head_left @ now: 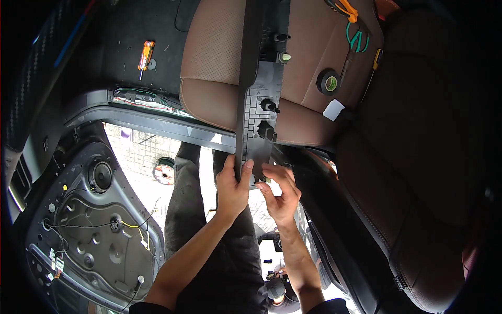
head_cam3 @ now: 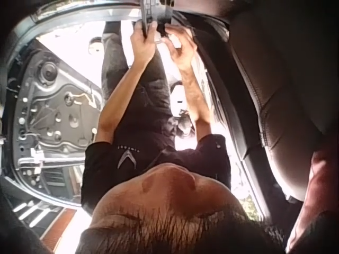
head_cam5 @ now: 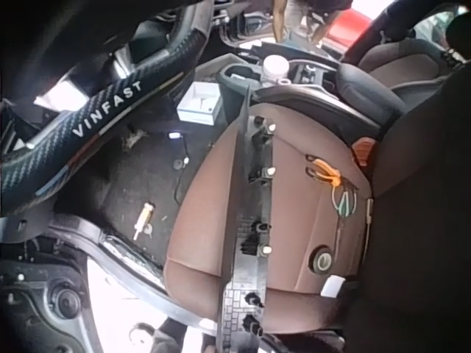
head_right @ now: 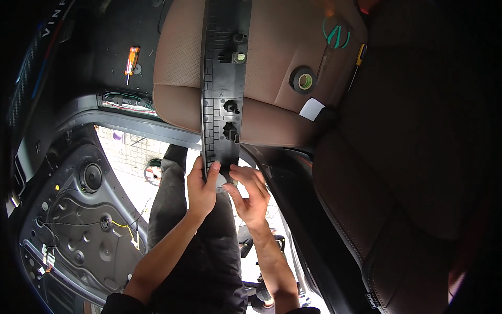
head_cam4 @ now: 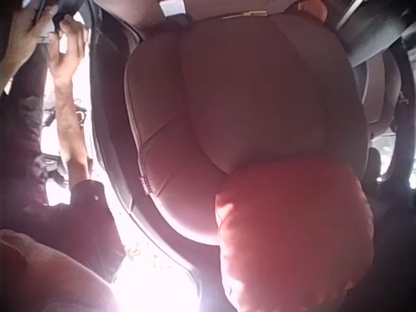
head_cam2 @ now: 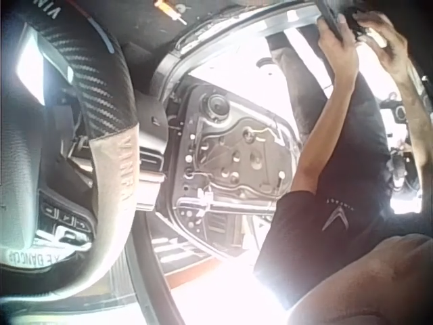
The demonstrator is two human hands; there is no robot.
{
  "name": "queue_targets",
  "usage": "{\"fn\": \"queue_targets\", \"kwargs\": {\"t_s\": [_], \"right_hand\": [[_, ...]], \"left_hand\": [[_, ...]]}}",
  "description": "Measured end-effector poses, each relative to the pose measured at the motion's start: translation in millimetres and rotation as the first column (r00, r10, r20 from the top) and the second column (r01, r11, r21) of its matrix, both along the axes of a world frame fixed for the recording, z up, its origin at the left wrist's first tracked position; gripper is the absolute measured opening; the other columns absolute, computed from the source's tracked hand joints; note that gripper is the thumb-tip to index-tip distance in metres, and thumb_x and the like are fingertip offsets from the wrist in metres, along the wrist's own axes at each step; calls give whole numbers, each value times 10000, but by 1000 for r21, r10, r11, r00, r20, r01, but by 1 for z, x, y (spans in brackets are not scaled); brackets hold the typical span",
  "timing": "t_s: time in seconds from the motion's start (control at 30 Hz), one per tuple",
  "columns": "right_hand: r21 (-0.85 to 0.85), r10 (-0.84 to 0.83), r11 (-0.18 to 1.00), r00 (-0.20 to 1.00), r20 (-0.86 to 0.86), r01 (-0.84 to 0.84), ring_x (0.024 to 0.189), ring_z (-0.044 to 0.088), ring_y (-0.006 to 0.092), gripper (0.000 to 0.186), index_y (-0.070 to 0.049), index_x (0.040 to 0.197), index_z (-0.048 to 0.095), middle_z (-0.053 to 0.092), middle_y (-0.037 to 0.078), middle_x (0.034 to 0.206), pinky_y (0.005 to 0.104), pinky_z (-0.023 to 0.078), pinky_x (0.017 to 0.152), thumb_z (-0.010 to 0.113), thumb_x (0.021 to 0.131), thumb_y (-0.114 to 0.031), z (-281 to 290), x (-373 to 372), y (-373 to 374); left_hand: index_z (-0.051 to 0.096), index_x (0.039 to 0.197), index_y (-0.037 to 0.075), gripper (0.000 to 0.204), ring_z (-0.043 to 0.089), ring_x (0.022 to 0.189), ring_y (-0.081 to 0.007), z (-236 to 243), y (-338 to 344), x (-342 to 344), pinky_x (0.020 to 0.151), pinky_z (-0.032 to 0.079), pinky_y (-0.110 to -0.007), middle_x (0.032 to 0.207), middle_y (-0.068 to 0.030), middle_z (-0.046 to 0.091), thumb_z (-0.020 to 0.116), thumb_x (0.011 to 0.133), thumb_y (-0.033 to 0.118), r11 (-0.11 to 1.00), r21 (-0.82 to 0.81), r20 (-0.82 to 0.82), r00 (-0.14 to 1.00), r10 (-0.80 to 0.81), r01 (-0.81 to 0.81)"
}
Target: Repairing a car door trim panel by installing plastic clips and applying electrical tape.
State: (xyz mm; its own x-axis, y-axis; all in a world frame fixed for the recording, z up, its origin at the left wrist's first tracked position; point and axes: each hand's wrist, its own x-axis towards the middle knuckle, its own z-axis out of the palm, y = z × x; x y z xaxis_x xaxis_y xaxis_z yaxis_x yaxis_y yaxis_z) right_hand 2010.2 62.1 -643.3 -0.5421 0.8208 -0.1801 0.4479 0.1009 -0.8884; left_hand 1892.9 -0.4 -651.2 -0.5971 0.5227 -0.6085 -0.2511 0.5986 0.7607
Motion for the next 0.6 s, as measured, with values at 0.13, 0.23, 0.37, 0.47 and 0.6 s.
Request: {"fn": "queue_targets", "kwargs": {"t_s": [0.13, 0.23, 0.37, 0.47, 0.6], "right_hand": [[16, -61, 998, 997, 51, 60, 944, 694, 293, 264, -6, 1002, 697, 721, 156, 1062, 349, 556, 803, 810, 768, -52, 5, -8, 5], [-143, -90, 982, 976, 197, 120, 864, 719, 274, 203, 7, 987, 713, 726, 161, 1020, 326, 582, 710, 753, 792, -36, 24, -16, 13], [-318, 66, 947, 937, 342, 49, 741, 727, 189, 161, 22, 972, 736, 745, 138, 865, 279, 570, 659, 691, 822, -13, 45, -26, 41], [-378, 196, 925, 909, 368, -46, 738, 725, 182, 166, 21, 971, 736, 744, 140, 845, 265, 560, 661, 688, 815, -11, 43, -27, 54], [-582, 147, 812, 950, 276, 43, 689, 710, 160, 98, 42, 855, 694, 706, 134, 752, 265, 561, 624, 706, 788, -29, 25, -12, 60]], "left_hand": [[546, 949, -18, 307, 579, 546, -244, 2, 3, 1, 547, 437, -352, 634, -126, 604, 616, 992, 278, 1000, 1, -4, 1000, -3, 3], [538, 929, -20, 316, 591, 550, -252, 4, 4, 1, 547, 442, -354, 638, -131, 610, 619, 989, 280, 1000, 3, -35, 999, 6, -6], [540, 918, -21, 311, 618, 563, -282, 6, 5, -1, 550, 451, -358, 658, -149, 627, 619, 988, 271, 997, -69, -31, 999, -33, 30], [551, 930, -23, 296, 629, 570, -298, 6, 6, -1, 551, 455, -361, 673, -161, 635, 618, 986, 259, 995, -100, -33, 999, -30, 26], [573, 971, -26, 249, 651, 601, -318, 10, 10, 0, 565, 472, -358, 706, -175, 653, 618, 977, 219, 994, -110, -27, 999, -17, 14]]}}
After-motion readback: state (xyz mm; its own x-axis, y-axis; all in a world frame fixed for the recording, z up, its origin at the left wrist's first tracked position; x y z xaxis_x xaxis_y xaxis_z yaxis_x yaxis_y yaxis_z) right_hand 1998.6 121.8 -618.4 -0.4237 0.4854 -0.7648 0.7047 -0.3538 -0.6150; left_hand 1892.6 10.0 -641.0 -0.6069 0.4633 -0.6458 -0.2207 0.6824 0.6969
